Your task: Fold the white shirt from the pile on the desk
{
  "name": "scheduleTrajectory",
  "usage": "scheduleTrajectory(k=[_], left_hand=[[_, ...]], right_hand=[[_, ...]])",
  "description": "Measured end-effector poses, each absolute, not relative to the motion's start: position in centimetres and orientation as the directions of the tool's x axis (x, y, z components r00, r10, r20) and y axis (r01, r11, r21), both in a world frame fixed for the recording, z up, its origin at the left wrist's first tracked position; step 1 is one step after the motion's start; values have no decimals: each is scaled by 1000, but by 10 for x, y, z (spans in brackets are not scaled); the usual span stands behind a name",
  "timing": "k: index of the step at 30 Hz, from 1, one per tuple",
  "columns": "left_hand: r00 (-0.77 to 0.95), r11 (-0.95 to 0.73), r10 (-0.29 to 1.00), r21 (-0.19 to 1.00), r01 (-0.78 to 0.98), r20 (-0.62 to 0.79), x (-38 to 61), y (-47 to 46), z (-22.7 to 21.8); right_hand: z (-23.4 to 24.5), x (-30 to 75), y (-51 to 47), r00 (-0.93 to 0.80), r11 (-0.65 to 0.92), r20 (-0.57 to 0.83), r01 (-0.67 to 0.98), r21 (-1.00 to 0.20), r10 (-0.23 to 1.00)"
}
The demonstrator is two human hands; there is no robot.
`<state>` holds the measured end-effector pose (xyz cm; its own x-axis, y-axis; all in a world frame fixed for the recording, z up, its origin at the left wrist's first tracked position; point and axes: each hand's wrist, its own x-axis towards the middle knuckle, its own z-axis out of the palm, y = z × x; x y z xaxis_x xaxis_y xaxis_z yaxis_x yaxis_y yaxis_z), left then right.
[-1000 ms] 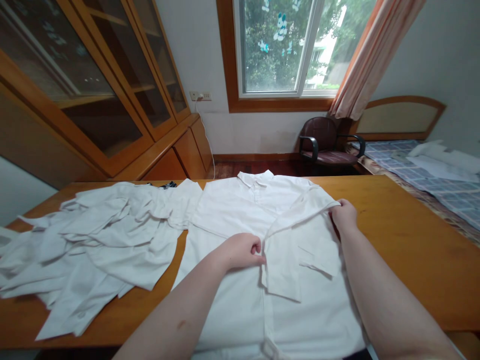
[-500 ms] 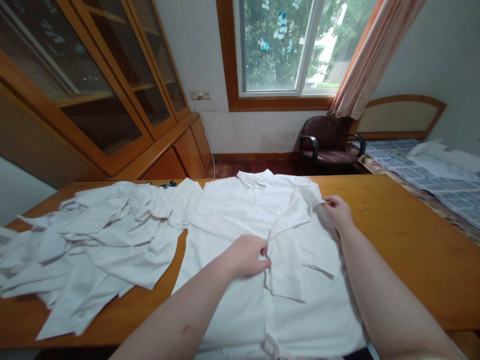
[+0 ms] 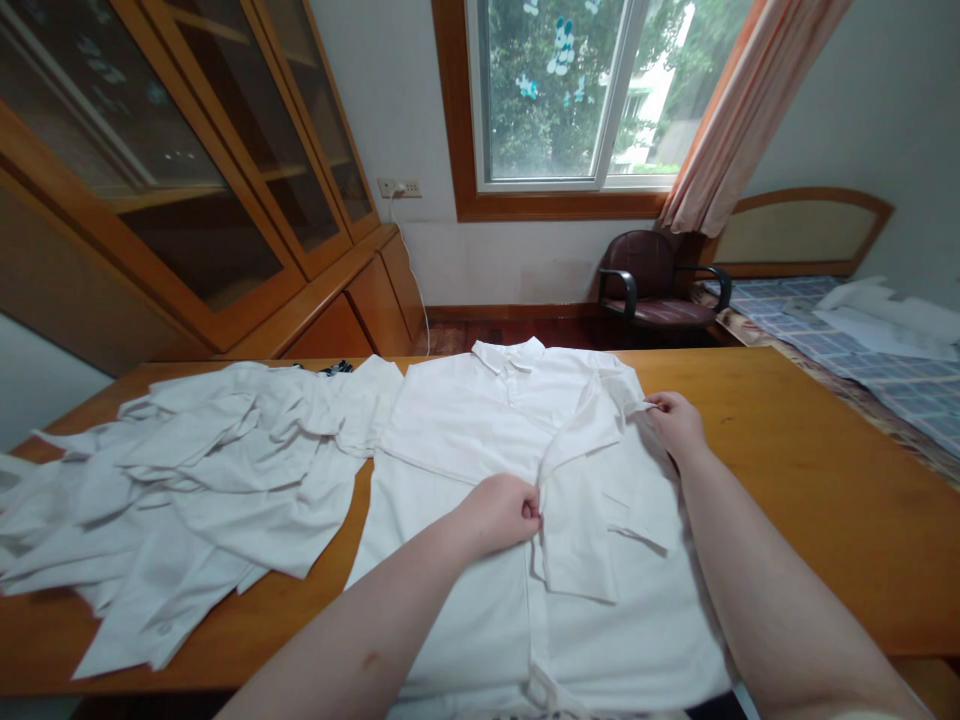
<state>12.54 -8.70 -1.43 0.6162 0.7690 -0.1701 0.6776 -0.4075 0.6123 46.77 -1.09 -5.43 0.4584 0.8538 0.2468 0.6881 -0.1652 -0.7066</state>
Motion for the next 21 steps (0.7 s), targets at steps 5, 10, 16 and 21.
scheduleTrajectory(k=[5,10,16,21], left_hand=[[454,-147,879,820,553,-149,111,-71,-14],[221,108,948,886,451,-228,84,-46,-9],[222,183,922,863,471,-316,56,-37,7],[220,154,922,824,545,-318,36,-30,14]], right_hand=[[-49,466,-14,544,-259,204,653,-712,814],[-41,460,-18,547,-321,153,670,-670,823],[-41,461,-20,543,-334,172,704,-627,822],[-41,463,-21,594,-415,132,686,-597,794]])
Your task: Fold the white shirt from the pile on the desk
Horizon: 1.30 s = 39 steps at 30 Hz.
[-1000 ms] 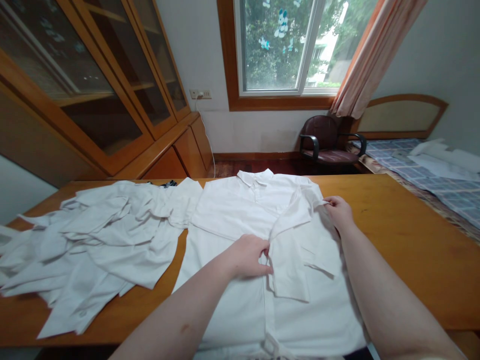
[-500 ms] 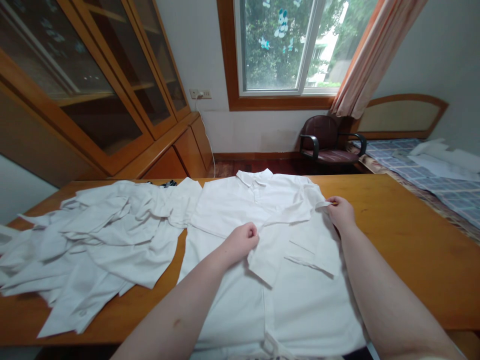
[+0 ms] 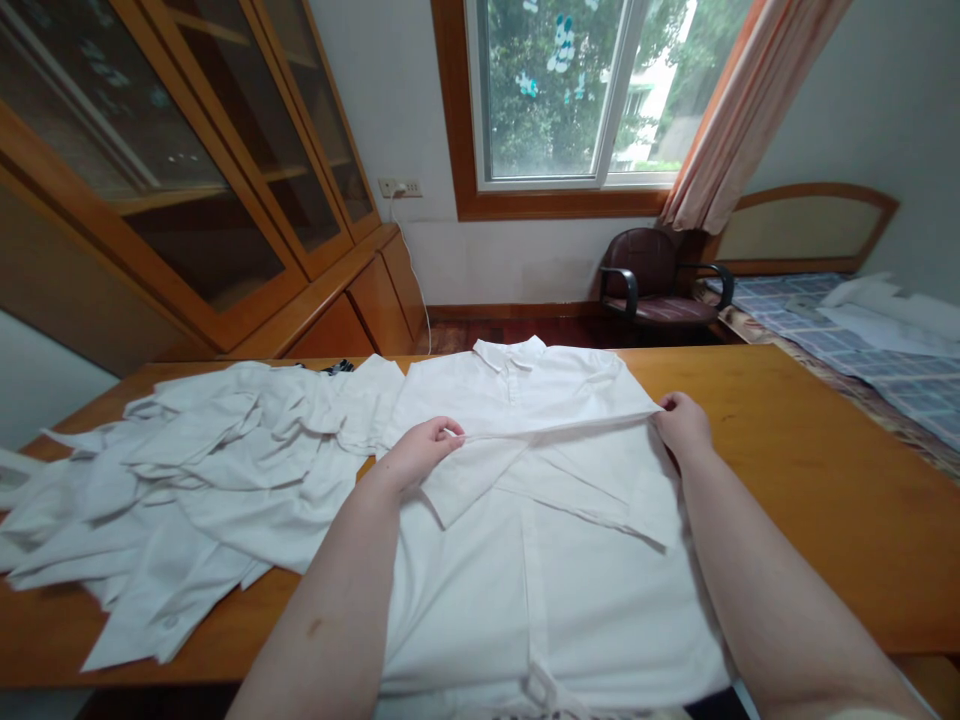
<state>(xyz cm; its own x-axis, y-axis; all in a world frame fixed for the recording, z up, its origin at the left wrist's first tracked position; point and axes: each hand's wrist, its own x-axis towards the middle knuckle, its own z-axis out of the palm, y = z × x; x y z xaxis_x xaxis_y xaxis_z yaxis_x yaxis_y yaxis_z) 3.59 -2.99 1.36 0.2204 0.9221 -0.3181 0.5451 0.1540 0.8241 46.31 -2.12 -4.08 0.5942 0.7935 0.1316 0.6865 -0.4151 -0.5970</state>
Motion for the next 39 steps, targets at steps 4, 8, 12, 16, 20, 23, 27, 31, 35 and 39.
scheduleTrajectory(k=[4,8,12,16,20,23,27,31,35,39], left_hand=[[262,16,940,798,603,-217,28,-27,20],[230,-170,973,758,630,27,31,-30,32],[326,-349,932,642,683,160,32,-39,41],[472,-227,827,585,778,-307,31,-46,35],[402,-105,801,557,824,-444,34,-42,21],[305,-171,933,510,843,-190,40,-33,12],[204,-170,978,412,895,-40,48,-25,-1],[220,-146,965,410,900,-141,52,-22,-10],[174,-113,974,358,927,-144,47,-17,-6],[84,-36,987,330,943,-134,37,-12,0]], right_hand=[[-41,464,-20,588,-444,105,704,-554,802],[-44,465,-19,563,-423,111,722,-547,819],[-46,465,-19,544,-392,131,731,-559,829],[-44,463,-19,528,-400,106,745,-534,842],[-41,462,-19,481,-366,106,775,-515,870],[-41,463,-19,480,-368,122,790,-490,869],[-42,465,-20,522,-404,141,780,-477,841],[-43,466,-20,531,-423,133,782,-458,837],[-42,465,-18,501,-403,129,801,-442,856],[-41,462,-17,500,-421,100,808,-412,860]])
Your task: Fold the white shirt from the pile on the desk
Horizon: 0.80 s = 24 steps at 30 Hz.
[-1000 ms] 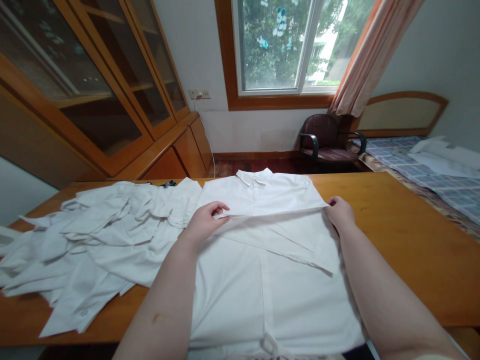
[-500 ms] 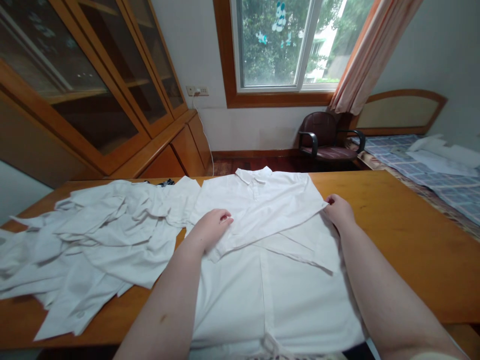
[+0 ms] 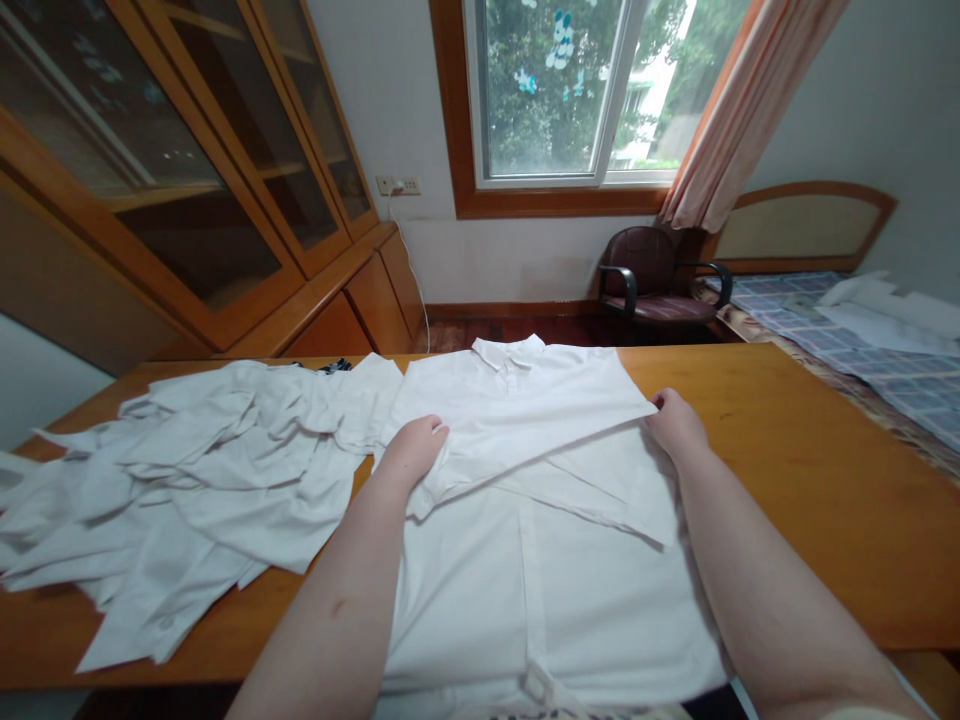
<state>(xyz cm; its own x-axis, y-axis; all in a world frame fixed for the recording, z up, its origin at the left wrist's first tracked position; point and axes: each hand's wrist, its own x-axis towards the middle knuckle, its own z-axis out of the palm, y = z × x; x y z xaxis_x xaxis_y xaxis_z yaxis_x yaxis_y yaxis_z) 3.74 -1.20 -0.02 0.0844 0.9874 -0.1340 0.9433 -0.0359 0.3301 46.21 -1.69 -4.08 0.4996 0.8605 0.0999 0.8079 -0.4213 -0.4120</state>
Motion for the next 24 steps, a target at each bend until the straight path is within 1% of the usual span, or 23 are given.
scheduleTrajectory(k=[3,5,8,10,12,14,16,17,18,19,21,23,24], left_hand=[[35,14,985,283,959,-168,34,-10,-1],[34,19,981,266,964,-192,34,-10,-5],[34,23,977,261,965,-211,36,-10,-11],[18,35,981,265,964,-194,38,-10,-14],[1,41,988,266,963,-154,41,-10,-16],[-13,43,993,258,965,-117,45,-9,-17],[-23,47,995,249,967,-96,48,-8,-19],[-28,51,995,244,968,-94,48,-7,-20],[-34,56,995,240,969,-96,49,-6,-20],[-37,59,994,236,970,-99,49,-5,-21],[-29,52,994,225,973,-107,48,-4,-22],[-2,27,994,225,974,-111,45,-3,-23],[14,13,993,232,973,-115,44,-3,-23]], right_hand=[[-39,460,-17,493,-427,69,809,-403,868],[-38,460,-18,473,-411,58,815,-408,879],[-37,460,-20,415,-359,43,831,-424,909],[-37,460,-20,366,-306,49,839,-450,929],[-38,459,-21,325,-234,107,839,-492,940],[-38,456,-22,271,-113,228,839,-532,935],[-36,450,-24,225,14,366,837,-548,903],[-35,446,-25,220,48,409,833,-552,886],[-33,441,-25,229,52,424,829,-557,876],[-31,436,-24,249,27,408,826,-563,878],[-29,426,-18,282,-65,315,829,-556,906],[-27,421,-5,273,-126,238,860,-494,932],[-27,419,4,260,-137,223,882,-451,939]])
